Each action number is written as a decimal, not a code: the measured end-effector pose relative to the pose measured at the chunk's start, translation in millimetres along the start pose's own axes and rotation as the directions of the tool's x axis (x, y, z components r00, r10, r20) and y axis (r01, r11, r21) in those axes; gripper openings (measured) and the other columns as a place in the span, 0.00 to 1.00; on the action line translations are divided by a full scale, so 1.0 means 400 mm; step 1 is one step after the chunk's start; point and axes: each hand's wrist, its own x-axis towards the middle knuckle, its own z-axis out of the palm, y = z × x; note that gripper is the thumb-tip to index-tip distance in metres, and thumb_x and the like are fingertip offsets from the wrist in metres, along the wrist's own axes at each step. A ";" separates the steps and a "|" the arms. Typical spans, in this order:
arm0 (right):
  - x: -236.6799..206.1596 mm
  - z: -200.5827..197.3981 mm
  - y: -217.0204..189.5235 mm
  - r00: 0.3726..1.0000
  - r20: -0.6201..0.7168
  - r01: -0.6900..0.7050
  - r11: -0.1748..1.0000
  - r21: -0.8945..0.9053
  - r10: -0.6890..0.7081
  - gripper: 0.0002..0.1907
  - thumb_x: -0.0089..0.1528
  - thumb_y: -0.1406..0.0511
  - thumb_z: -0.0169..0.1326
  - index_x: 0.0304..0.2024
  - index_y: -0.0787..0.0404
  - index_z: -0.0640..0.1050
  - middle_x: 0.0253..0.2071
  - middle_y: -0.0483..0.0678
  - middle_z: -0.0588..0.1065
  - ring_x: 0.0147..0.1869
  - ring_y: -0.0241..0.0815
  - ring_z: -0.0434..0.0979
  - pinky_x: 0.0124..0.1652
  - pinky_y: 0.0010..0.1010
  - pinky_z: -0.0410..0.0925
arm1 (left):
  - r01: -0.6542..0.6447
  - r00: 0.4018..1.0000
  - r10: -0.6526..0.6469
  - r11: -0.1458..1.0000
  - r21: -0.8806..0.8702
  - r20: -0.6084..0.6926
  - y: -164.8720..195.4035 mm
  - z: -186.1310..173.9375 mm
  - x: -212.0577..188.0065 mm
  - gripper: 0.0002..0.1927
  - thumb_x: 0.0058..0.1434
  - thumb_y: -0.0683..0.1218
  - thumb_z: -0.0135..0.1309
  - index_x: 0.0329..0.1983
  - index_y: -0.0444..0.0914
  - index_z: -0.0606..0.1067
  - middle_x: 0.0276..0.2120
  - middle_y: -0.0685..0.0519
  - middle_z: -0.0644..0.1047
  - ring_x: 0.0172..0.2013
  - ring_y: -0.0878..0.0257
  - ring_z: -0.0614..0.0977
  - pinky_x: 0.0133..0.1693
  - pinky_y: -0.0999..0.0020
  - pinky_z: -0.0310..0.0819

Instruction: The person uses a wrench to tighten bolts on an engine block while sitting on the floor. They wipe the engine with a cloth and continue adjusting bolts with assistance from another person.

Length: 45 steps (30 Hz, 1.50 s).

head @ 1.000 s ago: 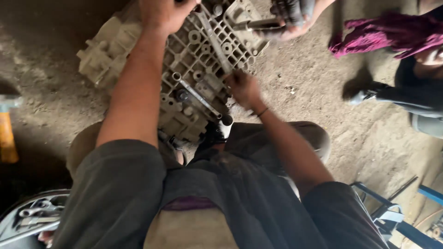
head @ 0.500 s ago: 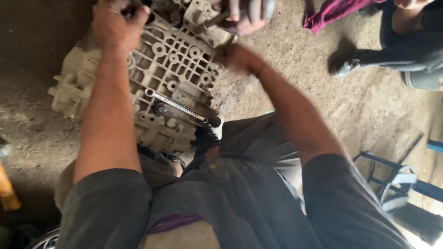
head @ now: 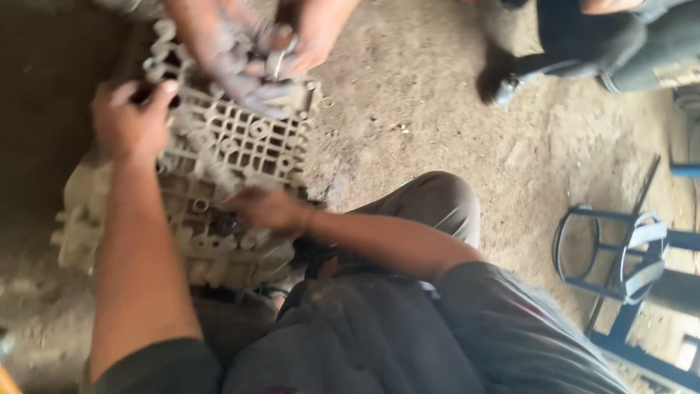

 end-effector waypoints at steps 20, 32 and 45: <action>-0.059 -0.271 -0.023 0.799 -0.145 -0.591 0.807 -0.013 0.583 0.29 0.68 0.41 0.38 0.52 0.50 0.79 0.33 0.50 0.83 0.29 0.41 0.80 0.32 0.39 0.74 | 0.087 0.993 -0.076 0.988 -0.125 0.090 -0.034 -0.004 0.005 0.21 0.65 0.59 0.63 0.43 0.36 0.81 0.47 0.44 0.79 0.49 0.48 0.80 0.57 0.52 0.74; 0.075 0.025 -0.116 0.713 0.379 -0.661 0.387 0.643 0.589 0.32 0.70 0.46 0.38 0.55 0.67 0.74 0.37 0.56 0.76 0.37 0.47 0.78 0.32 0.41 0.78 | -0.041 0.997 0.047 0.994 -0.098 0.066 -0.029 0.014 0.011 0.15 0.67 0.51 0.66 0.47 0.35 0.84 0.50 0.44 0.80 0.52 0.49 0.81 0.58 0.56 0.75; -0.073 -0.381 -0.078 0.841 -0.058 -0.541 0.835 -0.103 0.537 0.27 0.69 0.45 0.39 0.36 0.54 0.81 0.28 0.50 0.79 0.30 0.42 0.80 0.36 0.43 0.75 | 0.094 0.995 -0.087 0.975 -0.199 0.045 -0.025 0.006 0.013 0.23 0.67 0.59 0.69 0.46 0.35 0.79 0.51 0.44 0.79 0.51 0.48 0.80 0.56 0.56 0.73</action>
